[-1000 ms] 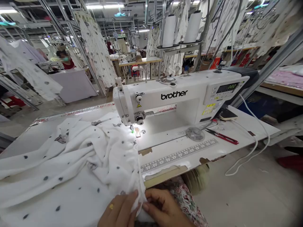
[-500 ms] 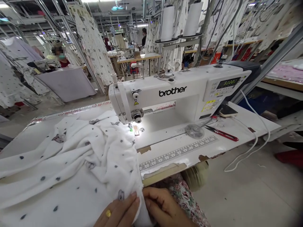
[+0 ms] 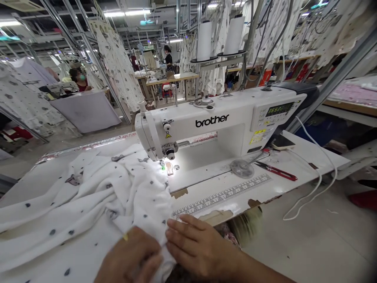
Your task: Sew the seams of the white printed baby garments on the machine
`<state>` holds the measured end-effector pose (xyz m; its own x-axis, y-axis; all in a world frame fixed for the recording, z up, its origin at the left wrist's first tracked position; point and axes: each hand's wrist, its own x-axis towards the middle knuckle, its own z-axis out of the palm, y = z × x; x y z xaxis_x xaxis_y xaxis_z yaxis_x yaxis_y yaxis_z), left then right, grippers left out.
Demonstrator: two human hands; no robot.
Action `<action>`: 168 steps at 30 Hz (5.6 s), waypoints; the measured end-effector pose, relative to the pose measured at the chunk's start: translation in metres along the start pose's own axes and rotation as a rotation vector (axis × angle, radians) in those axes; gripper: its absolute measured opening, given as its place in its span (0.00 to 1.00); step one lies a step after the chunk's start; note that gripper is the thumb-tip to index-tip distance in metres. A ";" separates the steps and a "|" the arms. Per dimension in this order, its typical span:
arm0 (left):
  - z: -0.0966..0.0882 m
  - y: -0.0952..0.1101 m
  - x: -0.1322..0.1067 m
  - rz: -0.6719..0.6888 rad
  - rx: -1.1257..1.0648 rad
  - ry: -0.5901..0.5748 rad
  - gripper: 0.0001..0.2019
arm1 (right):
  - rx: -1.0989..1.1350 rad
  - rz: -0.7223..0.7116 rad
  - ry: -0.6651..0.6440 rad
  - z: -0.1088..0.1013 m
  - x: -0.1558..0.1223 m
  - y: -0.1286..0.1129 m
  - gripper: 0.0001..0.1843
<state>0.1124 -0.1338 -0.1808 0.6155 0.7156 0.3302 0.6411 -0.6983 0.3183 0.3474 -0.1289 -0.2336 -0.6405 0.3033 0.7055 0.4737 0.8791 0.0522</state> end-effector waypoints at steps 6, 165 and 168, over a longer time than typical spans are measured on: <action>-0.005 -0.048 0.064 -0.628 0.401 -0.050 0.20 | 0.051 -0.124 -0.024 -0.007 0.016 0.018 0.06; 0.022 -0.096 0.112 0.161 0.260 -0.187 0.18 | 0.135 -0.219 -0.352 0.025 0.051 0.133 0.11; 0.027 -0.099 0.102 0.179 0.283 -0.157 0.21 | 0.122 -0.245 -0.334 0.022 0.049 0.132 0.10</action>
<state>0.1242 0.0083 -0.2023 0.7783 0.5912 0.2114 0.6046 -0.7965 0.0018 0.3652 0.0107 -0.2078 -0.8950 0.1648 0.4145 0.2212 0.9709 0.0916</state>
